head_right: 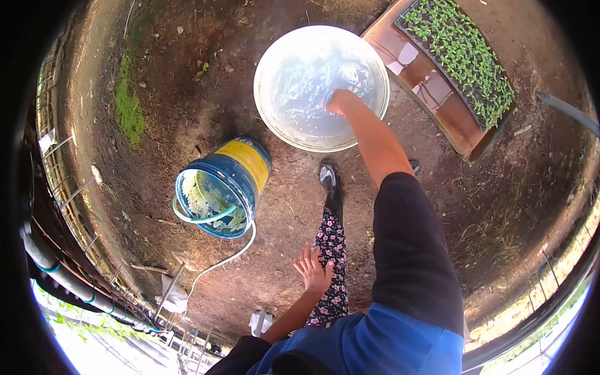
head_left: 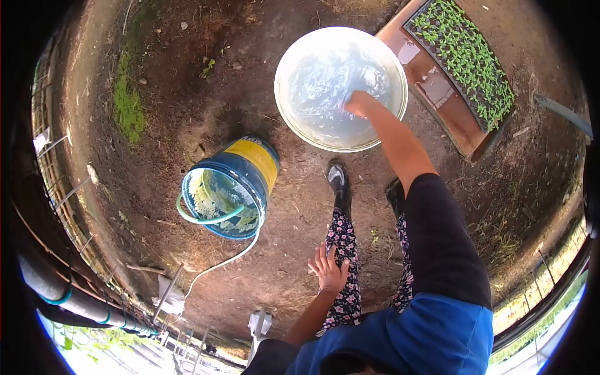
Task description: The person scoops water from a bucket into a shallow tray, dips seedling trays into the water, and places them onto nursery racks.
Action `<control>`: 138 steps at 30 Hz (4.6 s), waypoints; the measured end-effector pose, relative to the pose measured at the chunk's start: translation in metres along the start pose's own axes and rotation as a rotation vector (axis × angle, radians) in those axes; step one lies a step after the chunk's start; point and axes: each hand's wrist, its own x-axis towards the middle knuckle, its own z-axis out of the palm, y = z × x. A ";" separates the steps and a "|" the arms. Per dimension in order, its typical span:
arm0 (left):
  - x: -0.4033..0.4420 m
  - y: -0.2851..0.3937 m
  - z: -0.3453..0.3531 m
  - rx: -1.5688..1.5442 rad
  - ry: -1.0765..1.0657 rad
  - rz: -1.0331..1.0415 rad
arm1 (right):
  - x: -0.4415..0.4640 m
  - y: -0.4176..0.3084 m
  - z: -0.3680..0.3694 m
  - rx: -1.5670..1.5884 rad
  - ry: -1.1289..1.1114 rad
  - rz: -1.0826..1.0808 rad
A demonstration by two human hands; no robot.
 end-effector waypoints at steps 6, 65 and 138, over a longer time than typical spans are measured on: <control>-0.001 0.004 0.002 0.008 -0.005 0.012 | -0.014 0.012 -0.013 0.435 -0.093 -0.092; 0.032 0.008 -0.044 0.304 0.274 -0.288 | -0.148 0.357 0.011 1.149 0.503 0.293; 0.034 0.058 -0.175 0.020 0.378 0.024 | -0.310 0.055 0.048 1.425 0.389 -0.241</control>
